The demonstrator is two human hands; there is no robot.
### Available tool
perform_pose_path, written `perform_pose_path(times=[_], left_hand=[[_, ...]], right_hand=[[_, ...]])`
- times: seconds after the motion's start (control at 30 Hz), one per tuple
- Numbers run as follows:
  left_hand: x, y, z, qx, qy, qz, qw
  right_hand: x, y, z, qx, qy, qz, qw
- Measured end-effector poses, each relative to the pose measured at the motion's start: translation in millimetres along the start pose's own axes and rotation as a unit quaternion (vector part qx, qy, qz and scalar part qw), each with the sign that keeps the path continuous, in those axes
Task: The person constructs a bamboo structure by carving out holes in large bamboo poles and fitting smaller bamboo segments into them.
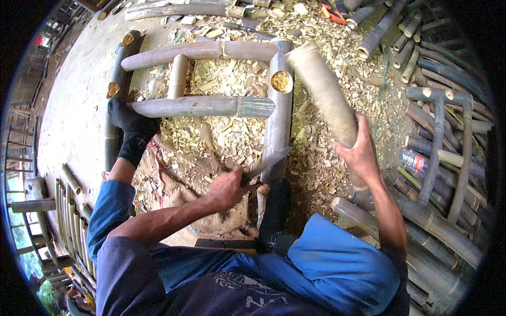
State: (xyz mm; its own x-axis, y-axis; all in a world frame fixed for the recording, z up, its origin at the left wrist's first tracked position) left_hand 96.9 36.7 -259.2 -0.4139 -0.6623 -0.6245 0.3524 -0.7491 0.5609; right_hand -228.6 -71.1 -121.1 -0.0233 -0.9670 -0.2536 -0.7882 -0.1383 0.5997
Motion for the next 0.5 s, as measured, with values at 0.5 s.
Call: perform_pose_path(times=[0.5], left_hand=[[105, 166, -10, 0.146, -0.191, 0.123, 0.963]], right_hand=[[-47, -3, 72, 0.273, -0.172, -0.011, 0.946]])
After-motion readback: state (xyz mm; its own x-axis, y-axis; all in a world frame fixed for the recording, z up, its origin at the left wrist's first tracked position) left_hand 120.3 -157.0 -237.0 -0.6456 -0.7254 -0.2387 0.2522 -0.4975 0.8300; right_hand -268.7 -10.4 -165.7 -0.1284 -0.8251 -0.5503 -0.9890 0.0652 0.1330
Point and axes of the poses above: each hand's wrist, its own x-axis towards the middle knuckle, its own y-axis out of the back of the hand, z = x × y, the point moved 4 cm from there along x, towards the middle knuckle, and after that the axes turned 6 degrees about x, right-handed, at the moved point
